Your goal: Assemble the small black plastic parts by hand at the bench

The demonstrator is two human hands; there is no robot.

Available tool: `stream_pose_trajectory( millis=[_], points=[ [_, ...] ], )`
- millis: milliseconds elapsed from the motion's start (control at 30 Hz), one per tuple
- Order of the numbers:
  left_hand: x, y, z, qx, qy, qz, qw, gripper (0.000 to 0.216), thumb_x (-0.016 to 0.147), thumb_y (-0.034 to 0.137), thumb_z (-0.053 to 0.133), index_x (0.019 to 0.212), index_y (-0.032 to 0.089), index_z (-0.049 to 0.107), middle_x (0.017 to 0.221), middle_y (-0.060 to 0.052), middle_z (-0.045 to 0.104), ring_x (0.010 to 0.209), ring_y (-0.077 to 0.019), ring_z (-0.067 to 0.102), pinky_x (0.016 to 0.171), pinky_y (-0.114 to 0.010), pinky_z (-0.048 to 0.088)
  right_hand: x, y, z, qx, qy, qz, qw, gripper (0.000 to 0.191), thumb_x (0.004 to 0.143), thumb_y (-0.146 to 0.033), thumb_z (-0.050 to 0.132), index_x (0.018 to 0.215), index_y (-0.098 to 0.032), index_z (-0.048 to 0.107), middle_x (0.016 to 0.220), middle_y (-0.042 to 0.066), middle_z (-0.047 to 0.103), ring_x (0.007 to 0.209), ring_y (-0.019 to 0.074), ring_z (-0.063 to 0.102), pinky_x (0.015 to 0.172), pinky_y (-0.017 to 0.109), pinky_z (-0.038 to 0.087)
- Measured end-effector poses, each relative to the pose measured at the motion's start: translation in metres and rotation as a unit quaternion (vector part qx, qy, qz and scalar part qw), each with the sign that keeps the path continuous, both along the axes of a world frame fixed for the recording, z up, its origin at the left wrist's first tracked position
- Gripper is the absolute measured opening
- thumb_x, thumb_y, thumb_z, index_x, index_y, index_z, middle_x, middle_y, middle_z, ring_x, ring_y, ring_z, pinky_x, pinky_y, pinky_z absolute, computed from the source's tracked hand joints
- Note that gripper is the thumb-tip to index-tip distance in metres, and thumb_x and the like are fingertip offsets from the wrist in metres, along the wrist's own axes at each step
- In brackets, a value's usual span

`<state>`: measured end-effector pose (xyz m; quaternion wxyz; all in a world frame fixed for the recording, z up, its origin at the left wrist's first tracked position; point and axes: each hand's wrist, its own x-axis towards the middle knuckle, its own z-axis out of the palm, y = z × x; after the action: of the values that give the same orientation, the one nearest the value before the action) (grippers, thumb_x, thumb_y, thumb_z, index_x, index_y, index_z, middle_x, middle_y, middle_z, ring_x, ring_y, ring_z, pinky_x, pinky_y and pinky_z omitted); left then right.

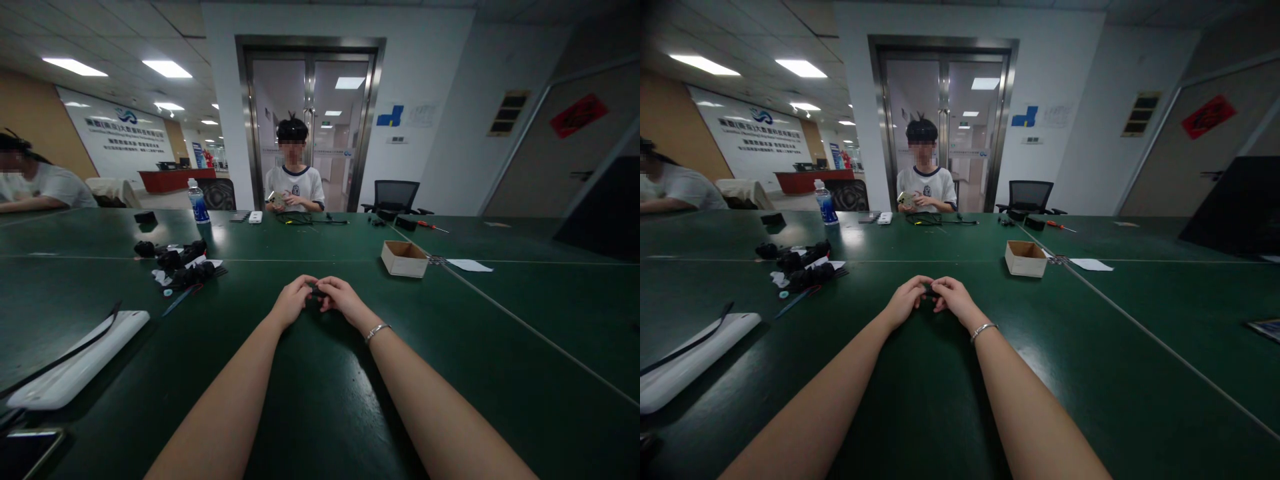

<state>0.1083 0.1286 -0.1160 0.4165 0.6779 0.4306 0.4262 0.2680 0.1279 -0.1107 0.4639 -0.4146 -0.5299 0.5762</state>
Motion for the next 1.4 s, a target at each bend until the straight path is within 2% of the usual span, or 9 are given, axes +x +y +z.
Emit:
stream_pose_trajectory(
  millis=[300,500,733,933,1067,1167,1267,1333,1400],
  points=[
    [0.000,0.003,-0.004,0.003,-0.010,-0.001,1.000,0.032,0.085,0.034,0.040,0.102,0.018,0.062,0.062,0.001,0.052,0.055,-0.0114,0.046,0.053,-0.023,0.035,0.003,0.001,-0.003,0.006,0.010,0.017,1.000,0.008,0.083,-0.021,0.061,0.087,-0.015,0.058,0.058,-0.003,0.057,0.042,0.0076,0.053,0.047,0.021,0.054],
    [-0.001,0.002,-0.003,0.022,0.008,0.023,0.999,0.037,0.089,0.043,0.038,0.102,0.017,0.061,0.056,0.003,0.049,0.053,-0.0116,0.046,0.053,-0.023,0.034,0.006,0.002,-0.004,0.028,0.006,0.058,0.998,0.025,0.075,-0.019,0.070,0.097,-0.014,0.060,0.063,-0.004,0.058,0.044,0.0065,0.052,0.049,0.021,0.054],
    [-0.001,-0.002,-0.001,0.031,0.025,0.061,0.997,0.041,0.084,0.054,0.045,0.097,0.017,0.057,0.052,0.005,0.048,0.050,-0.0116,0.045,0.052,-0.023,0.034,0.002,0.003,-0.004,0.067,-0.092,0.073,0.991,0.027,0.069,-0.009,0.069,0.095,-0.013,0.063,0.091,0.005,0.064,0.058,0.0084,0.058,0.046,0.017,0.049],
    [0.003,-0.003,-0.002,0.074,0.113,0.070,0.988,0.033,0.075,0.051,0.062,0.082,0.019,0.056,0.059,0.004,0.052,0.057,-0.0124,0.049,0.055,-0.024,0.033,-0.007,0.000,-0.003,0.128,-0.238,-0.010,0.963,0.018,0.066,-0.002,0.062,0.079,-0.014,0.063,0.072,0.001,0.063,0.055,0.0096,0.056,0.045,0.016,0.041],
    [0.005,-0.008,-0.007,0.059,0.108,0.070,0.990,0.026,0.078,0.044,0.060,0.082,0.018,0.055,0.065,0.002,0.056,0.061,-0.0136,0.052,0.058,-0.024,0.035,-0.010,-0.013,0.001,0.058,-0.136,0.012,0.989,0.056,0.064,-0.004,0.058,0.118,-0.019,0.051,0.087,0.002,0.064,0.046,0.0078,0.055,0.037,0.016,0.039],
    [0.009,-0.010,-0.008,0.047,0.108,0.070,0.991,0.018,0.079,0.035,0.058,0.085,0.018,0.055,0.071,-0.001,0.060,0.065,-0.0147,0.054,0.060,-0.025,0.037,-0.011,-0.020,0.003,-0.011,-0.027,0.047,0.999,0.050,0.069,-0.011,0.057,0.117,-0.017,0.045,0.086,0.003,0.063,0.043,0.0089,0.057,0.036,0.017,0.042],
    [0.010,-0.011,0.009,-0.004,0.146,0.015,0.989,0.021,0.073,0.027,0.062,0.090,0.017,0.056,0.075,-0.004,0.063,0.068,-0.0173,0.057,0.060,-0.026,0.039,-0.013,-0.025,0.005,-0.029,-0.007,0.046,0.998,0.038,0.070,-0.019,0.068,0.100,-0.016,0.045,0.077,0.002,0.061,0.051,0.0124,0.063,0.043,0.019,0.050],
    [-0.002,-0.020,0.031,-0.057,0.203,-0.071,0.975,0.041,0.062,0.024,0.071,0.100,0.016,0.057,0.075,-0.005,0.066,0.069,-0.0205,0.060,0.061,-0.028,0.040,-0.008,-0.032,0.008,-0.029,-0.032,0.042,0.998,0.049,0.065,-0.026,0.077,0.097,-0.018,0.041,0.073,-0.001,0.060,0.048,0.0134,0.062,0.042,0.020,0.050],
    [-0.032,-0.042,0.053,-0.075,0.274,-0.110,0.952,0.069,0.050,0.026,0.080,0.114,0.019,0.056,0.076,-0.006,0.067,0.070,-0.0244,0.062,0.061,-0.030,0.041,0.009,-0.048,0.013,-0.037,-0.055,0.045,0.997,0.057,0.059,-0.034,0.082,0.093,-0.020,0.038,0.074,-0.001,0.060,0.046,0.0137,0.061,0.040,0.021,0.049]
  ],
)
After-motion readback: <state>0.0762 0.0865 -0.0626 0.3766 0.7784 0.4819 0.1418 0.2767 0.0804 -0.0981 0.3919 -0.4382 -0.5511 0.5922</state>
